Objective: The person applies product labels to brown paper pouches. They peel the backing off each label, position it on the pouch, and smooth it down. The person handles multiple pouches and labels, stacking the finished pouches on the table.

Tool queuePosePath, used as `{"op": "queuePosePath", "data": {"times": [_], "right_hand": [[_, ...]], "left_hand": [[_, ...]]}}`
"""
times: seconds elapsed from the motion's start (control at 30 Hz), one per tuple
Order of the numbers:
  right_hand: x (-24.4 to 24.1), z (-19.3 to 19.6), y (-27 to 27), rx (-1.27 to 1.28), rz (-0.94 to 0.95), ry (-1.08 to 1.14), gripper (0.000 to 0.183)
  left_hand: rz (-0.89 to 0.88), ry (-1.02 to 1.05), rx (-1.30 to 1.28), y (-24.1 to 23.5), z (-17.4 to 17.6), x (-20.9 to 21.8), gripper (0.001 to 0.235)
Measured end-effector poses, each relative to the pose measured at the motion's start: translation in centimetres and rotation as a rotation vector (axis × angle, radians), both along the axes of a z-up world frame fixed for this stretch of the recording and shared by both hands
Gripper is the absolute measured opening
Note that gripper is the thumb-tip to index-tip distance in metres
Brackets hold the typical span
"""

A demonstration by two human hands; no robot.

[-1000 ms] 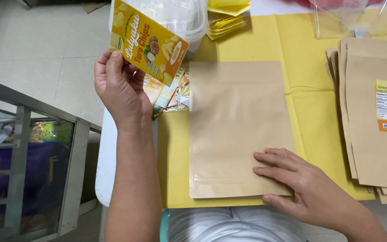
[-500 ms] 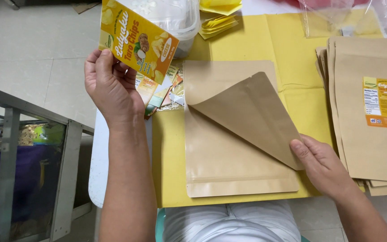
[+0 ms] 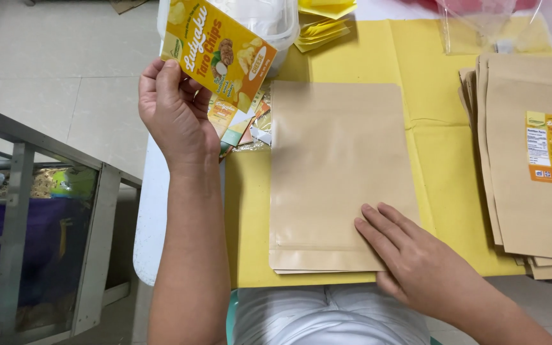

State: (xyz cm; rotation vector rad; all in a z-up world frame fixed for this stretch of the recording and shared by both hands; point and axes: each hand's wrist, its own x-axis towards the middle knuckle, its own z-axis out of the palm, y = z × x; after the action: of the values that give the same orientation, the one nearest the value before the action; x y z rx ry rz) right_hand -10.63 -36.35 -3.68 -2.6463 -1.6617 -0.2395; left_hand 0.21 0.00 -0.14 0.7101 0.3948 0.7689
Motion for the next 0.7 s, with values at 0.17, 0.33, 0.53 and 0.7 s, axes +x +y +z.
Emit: {"op": "queuePosePath", "data": {"times": [0.17,0.33,0.53,0.7], "right_hand": [[0.3,-0.5,-1.1,-0.043,0.043,-0.119,0.061],[2.5,0.5,-4.7,0.51,-0.478,0.453,0.033],[5.4,7.0,-6.8,0.787,-0.834,0.465,0.034],[7.1,11.8,-10.0,0.907,-1.11,0.443,0.041]], "left_hand": [[-0.005,-0.008,-0.011,0.0,-0.1,0.0,0.014],[-0.006,-0.035,-0.029,0.2,-0.7,0.4,0.011],[0.008,0.035,-0.02,-0.1,0.1,-0.2,0.012],[0.009,0.057,-0.03,-0.2,0.4,-0.3,0.011]]}}
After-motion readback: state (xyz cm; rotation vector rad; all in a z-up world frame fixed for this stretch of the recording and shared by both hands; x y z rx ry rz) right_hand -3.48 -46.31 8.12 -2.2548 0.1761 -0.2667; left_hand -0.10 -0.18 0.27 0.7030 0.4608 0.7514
